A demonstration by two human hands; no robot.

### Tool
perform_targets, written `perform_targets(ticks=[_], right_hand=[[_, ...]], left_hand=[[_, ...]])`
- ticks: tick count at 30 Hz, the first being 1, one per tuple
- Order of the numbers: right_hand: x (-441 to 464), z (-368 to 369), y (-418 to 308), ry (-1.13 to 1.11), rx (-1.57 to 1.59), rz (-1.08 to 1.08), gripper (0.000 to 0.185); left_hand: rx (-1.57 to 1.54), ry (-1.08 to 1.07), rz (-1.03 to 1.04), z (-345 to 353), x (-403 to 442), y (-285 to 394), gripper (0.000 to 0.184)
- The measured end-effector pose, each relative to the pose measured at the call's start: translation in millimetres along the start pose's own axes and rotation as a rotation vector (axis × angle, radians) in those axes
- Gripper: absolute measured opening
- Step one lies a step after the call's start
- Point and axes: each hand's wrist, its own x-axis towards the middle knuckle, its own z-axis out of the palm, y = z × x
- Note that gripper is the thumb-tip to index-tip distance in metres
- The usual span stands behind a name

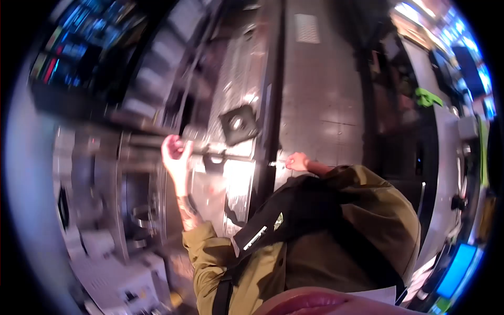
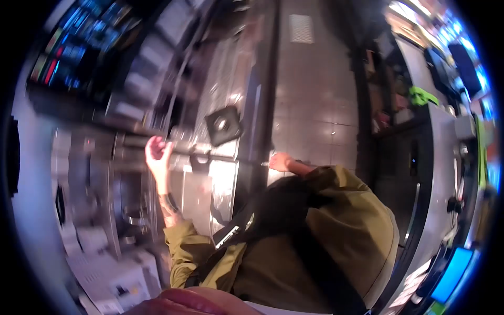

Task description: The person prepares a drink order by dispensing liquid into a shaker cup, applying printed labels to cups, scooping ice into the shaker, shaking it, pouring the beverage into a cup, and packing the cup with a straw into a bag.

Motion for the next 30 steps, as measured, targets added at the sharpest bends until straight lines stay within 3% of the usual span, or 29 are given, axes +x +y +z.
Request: perform_targets(ticks=[1,2,4,5,8,9,11,14,16,17,18,20,21,22,23,25,26,27,30], right_hand=[[9,-10,31,0.099,0.207,0.051,0.022],[15,-33,43,0.132,0.219,0.094,0.021],[30,-60,76,0.186,0.273,0.171,0.019],[40,-69,90,0.216,0.237,0.299,0.017],[45,-109,132,0.288,0.534,0.169,0.020],[58,-114,148,0.237,0.398,0.307,0.023],[76,-131,173,0.222,0.573,0.523,0.022],[115,-151,244,0.088,0.348,0.560,0.026],[126,-167,289,0.045,0.457,0.825,0.027],[128,-157,325,0.184,0.636,0.949,0.024],[122,-172,346,-0.022,-0.139,0.625,0.019],[123,-187,386,-0.007,-0.273,0.444,0.021],[129,-197,417,-0.017,-0.256,0.358,0.023],[145,-226,413,0.010,-0.127,0.485,0.025],[172,-274,391,0.103,0.116,0.771,0.027],[237,-339,379,0.334,0.383,1.077,0.030],[273,-368,375,0.412,0.383,1.104,0.032],[305,-432,346,0.396,0.501,1.124,0.034],[419,-504,411,0.077,0.144,0.751,0.033]], left_hand=[[0.074,0.045,0.050,25,43,-9,0.049],[0.145,0.098,0.097,49,83,-21,0.047],[-0.089,-0.192,-0.363,86,138,-29,0.044],[-0.129,-0.283,-0.481,101,152,-37,0.046],[0.047,-0.225,-0.251,162,147,-42,0.052],[0.141,-0.186,-0.163,176,143,-48,0.054],[0.366,-0.077,0.017,199,139,-45,0.058],[0.682,0.128,0.360,216,177,-28,0.064],[0.790,0.210,0.548,226,222,-12,0.068],[0.782,0.207,0.584,238,247,-5,0.070],[0.614,0.135,0.539,257,271,0,0.083],[0.254,-0.085,0.264,332,320,31,0.085],[0.212,-0.226,0.259,361,353,33,0.088],[0.092,-0.309,0.264,398,384,31,0.091],[-0.013,-0.401,0.273,436,412,36,0.092],[-0.270,-0.363,0.248,523,457,49,0.085],[-0.230,-0.455,0.397,553,488,37,0.084],[-0.235,-0.590,0.445,582,517,24,0.095],[-0.443,-0.579,0.249,675,576,6,0.104]])
